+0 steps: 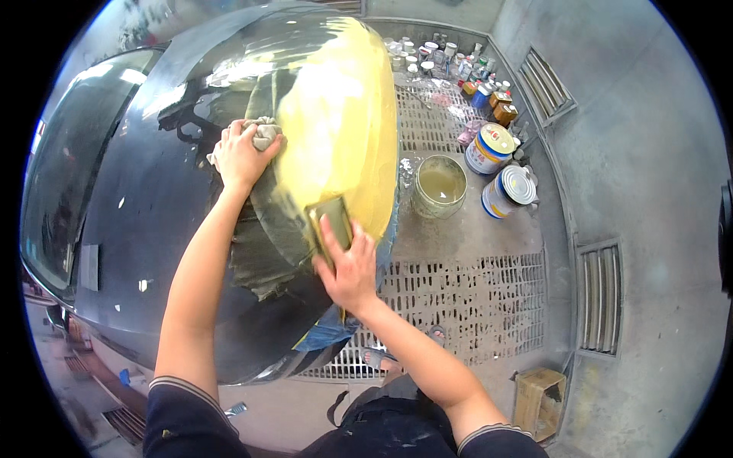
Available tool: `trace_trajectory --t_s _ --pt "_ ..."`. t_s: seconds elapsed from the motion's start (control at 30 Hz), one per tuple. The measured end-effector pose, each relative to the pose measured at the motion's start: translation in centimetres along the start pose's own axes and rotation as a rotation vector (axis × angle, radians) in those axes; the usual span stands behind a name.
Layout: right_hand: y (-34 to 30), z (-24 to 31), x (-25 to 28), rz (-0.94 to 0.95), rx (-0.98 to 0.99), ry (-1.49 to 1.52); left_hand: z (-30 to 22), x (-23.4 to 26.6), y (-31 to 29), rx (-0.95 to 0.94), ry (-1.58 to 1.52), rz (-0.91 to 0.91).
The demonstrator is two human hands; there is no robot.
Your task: The person applies a yellow glaze to the hood of a car using a rectangular sponge, spreading the substance in broad strokes. They periodically dip the sponge into a bucket of liquid and use a cloth to wipe the surface, working on a car hood protected by blue plastic sheeting.
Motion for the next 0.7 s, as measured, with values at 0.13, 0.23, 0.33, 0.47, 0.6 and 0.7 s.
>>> trace_trajectory --t_s 0.13,0.23,0.33,0.47,0.6,0.7 --pt "2.0 -2.5 0.7 0.096 0.297 0.069 -0.3 0.0 0.5 -0.007 -0.012 0.008" --pt "5.2 -4.4 1.4 0.114 0.323 0.088 -0.6 -0.1 0.4 -0.032 0.015 -0.012" --pt "7.8 -6.4 1.0 0.053 0.154 0.034 -0.6 -0.5 0.0 -0.028 0.017 -0.018" --pt "4.3 -1.8 0.3 0.043 0.161 -0.040 0.4 -0.3 0.4 -0.011 0.006 -0.032" --pt "-2.5 2.1 0.7 0.088 0.247 0.157 -0.2 -0.1 0.3 -0.026 -0.023 -0.039" --pt "-1.4 0.3 1.2 0.113 0.312 0.164 -0.2 0.0 0.1 -0.024 -0.044 -0.027"
Point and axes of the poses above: each hand's wrist, its own y-axis towards the middle knuckle, its own x-axis out of the back of the hand, z = x × y, the point moved 6 cm from there along y, towards the middle knuckle, and after that the axes turned 6 degrees about -z, right-handed, at the moved point
